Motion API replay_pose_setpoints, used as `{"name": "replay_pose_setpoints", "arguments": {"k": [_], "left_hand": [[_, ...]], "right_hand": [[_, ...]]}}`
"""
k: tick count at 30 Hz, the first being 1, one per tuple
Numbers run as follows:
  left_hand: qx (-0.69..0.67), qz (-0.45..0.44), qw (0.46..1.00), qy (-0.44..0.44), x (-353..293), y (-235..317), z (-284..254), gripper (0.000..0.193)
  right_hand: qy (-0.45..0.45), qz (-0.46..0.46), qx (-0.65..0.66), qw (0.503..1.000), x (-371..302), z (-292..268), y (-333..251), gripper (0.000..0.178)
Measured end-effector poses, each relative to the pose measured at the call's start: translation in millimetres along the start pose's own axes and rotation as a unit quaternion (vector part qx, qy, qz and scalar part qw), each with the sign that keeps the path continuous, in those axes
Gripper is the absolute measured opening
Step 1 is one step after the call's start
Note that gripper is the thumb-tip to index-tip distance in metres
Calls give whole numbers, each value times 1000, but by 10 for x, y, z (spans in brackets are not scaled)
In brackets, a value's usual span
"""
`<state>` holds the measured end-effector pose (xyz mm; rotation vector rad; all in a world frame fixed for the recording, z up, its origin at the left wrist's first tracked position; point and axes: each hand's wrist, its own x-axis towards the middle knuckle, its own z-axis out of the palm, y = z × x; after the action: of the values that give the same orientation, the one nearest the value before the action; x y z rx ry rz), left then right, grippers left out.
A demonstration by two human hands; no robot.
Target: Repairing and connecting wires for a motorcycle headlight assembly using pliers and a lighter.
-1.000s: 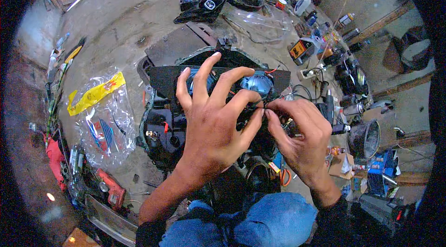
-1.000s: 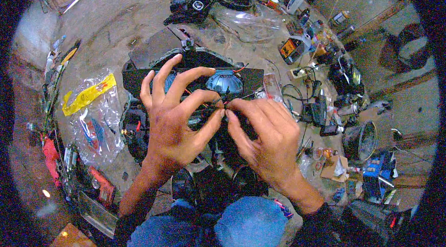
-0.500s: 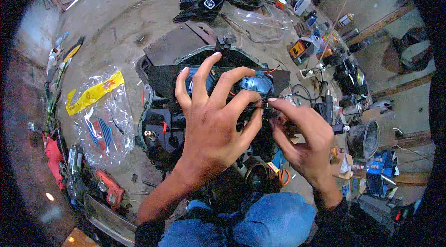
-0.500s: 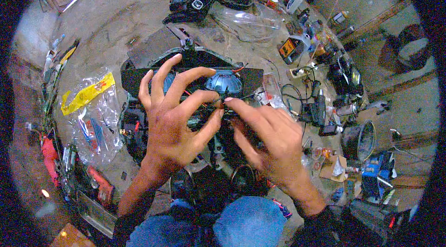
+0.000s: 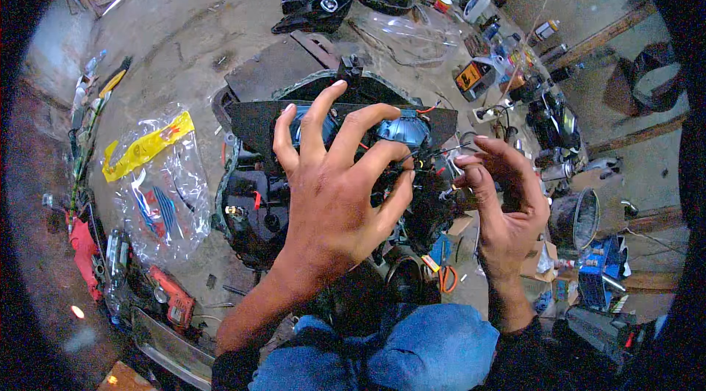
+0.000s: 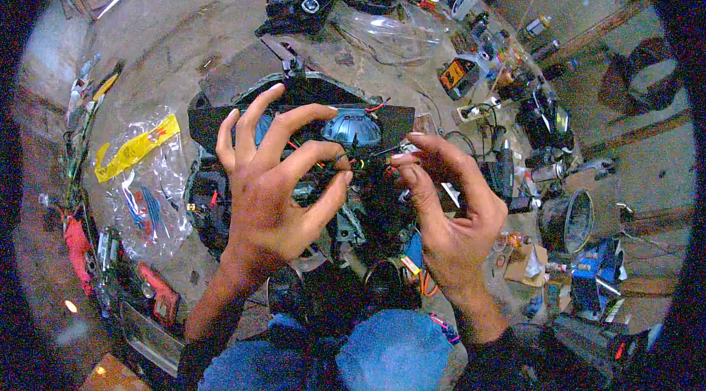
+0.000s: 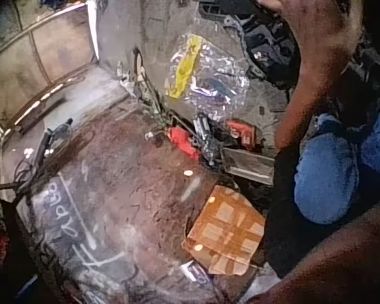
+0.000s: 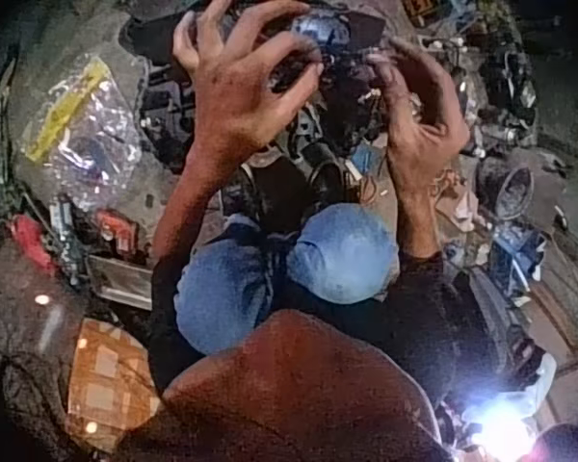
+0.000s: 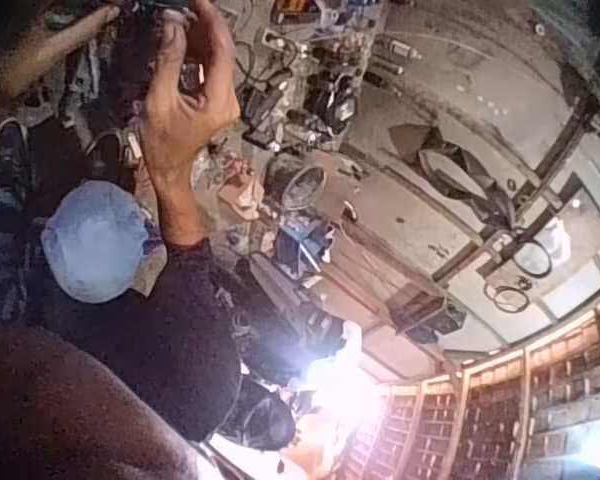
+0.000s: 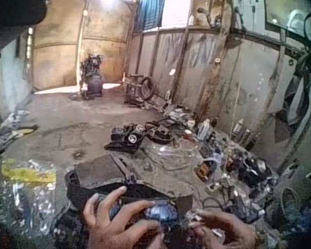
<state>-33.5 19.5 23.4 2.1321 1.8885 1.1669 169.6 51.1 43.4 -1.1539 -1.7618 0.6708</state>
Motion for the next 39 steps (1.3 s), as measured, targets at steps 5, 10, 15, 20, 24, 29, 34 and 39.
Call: {"name": "replay_pose_setpoints", "arguments": {"k": [5, 10, 15, 20, 24, 29, 34, 39], "left_hand": [[1, -2, 1000, 7, 7, 8, 14, 18], [2, -5, 1000, 5, -3, 4, 10, 17], [5, -12, 1000, 1, -23, -4, 31, 17], [2, -8, 1000, 3, -6, 8, 20, 16], [-1, -9, 1000, 5, -11, -1, 32, 16], [-1, -9, 1000, -1, -4, 2, 23, 16], [-8, -11, 1000, -2, -3, 9, 21, 16], [-7, -11, 1000, -4, -3, 8, 21, 16]], "right_hand": [[9, 36, 109, 993, -123, 123, 150, 35], [15, 30, 75, 997, -203, 237, 133, 40], [18, 6, 79, 997, -244, 286, 186, 43], [8, 16, 72, 997, -234, 272, 135, 46], [5, 5, 71, 997, -238, 293, 117, 47], [12, 2, 59, 998, -223, 279, 133, 47], [7, -1, 55, 998, -220, 271, 160, 47], [10, -6, 56, 998, -233, 276, 152, 47]]}}
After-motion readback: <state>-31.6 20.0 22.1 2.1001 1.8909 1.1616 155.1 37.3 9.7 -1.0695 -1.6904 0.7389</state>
